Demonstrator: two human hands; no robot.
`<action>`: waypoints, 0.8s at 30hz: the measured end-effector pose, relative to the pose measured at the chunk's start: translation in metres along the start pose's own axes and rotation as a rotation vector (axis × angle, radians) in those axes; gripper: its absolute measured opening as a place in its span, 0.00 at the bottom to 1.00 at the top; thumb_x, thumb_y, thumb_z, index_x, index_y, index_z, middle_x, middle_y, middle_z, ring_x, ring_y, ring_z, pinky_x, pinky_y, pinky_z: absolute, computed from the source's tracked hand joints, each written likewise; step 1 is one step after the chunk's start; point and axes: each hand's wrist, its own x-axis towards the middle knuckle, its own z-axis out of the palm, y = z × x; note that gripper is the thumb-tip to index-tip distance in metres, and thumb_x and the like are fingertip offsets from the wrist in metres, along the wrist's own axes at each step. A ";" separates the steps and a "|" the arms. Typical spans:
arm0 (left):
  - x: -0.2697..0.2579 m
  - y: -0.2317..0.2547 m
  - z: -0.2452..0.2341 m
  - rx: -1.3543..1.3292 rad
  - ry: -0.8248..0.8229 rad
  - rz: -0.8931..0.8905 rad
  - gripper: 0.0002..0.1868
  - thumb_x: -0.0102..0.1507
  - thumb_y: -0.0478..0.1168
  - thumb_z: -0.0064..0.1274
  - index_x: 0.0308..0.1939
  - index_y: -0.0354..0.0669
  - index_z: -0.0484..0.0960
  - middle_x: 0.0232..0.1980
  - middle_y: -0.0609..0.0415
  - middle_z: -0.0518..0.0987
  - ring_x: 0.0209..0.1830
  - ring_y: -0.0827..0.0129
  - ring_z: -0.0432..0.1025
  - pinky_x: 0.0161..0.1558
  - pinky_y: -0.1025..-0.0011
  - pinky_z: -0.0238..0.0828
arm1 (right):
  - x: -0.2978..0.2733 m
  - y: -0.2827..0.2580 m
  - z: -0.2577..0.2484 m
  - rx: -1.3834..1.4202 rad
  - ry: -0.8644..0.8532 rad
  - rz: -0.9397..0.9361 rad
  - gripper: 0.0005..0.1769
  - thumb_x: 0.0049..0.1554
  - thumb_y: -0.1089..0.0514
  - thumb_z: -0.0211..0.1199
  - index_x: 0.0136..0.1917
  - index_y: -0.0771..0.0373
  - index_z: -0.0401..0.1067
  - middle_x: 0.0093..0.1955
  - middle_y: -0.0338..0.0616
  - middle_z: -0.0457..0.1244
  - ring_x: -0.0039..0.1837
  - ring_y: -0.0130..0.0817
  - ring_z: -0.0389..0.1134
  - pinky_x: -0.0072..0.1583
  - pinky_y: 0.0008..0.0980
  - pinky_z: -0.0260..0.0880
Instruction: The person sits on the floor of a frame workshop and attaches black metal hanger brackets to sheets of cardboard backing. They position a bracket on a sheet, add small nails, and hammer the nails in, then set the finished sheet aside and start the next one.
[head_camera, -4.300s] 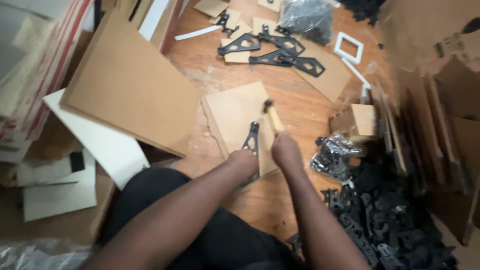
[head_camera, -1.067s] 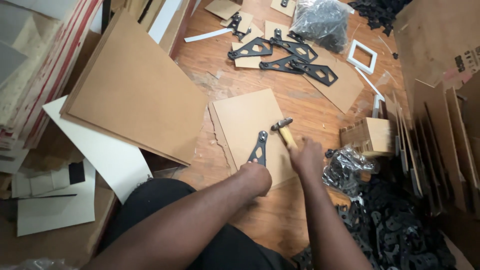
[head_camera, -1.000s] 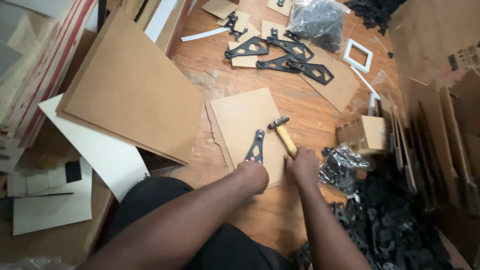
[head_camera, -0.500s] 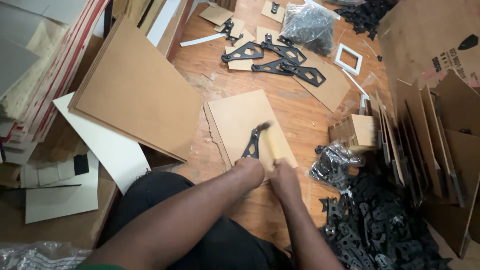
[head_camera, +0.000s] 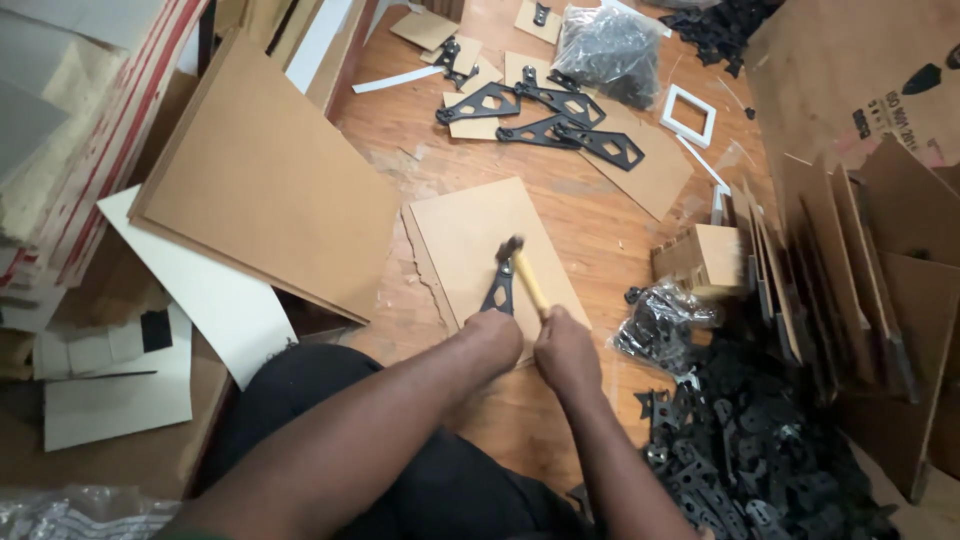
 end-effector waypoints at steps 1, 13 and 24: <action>-0.010 0.005 -0.016 0.002 -0.001 -0.004 0.13 0.63 0.36 0.56 0.51 0.41 0.88 0.57 0.43 0.83 0.58 0.53 0.78 0.54 0.59 0.77 | -0.004 -0.022 -0.022 0.004 -0.001 -0.001 0.16 0.65 0.52 0.47 0.50 0.66 0.69 0.42 0.66 0.66 0.48 0.66 0.67 0.50 0.60 0.65; 0.005 -0.017 0.031 0.271 0.068 0.216 0.10 0.65 0.38 0.53 0.43 0.45 0.91 0.51 0.45 0.86 0.52 0.54 0.80 0.51 0.60 0.77 | 0.022 0.036 -0.016 -0.116 -0.067 -0.005 0.18 0.64 0.52 0.44 0.51 0.64 0.72 0.48 0.64 0.68 0.53 0.65 0.69 0.56 0.61 0.66; -0.111 0.012 0.006 0.204 -0.335 -0.087 0.19 0.63 0.41 0.56 0.59 0.47 0.83 0.66 0.46 0.77 0.66 0.49 0.72 0.60 0.47 0.71 | 0.032 0.060 0.014 0.108 0.255 -0.038 0.14 0.57 0.57 0.61 0.56 0.59 0.79 0.53 0.53 0.70 0.57 0.50 0.71 0.61 0.46 0.70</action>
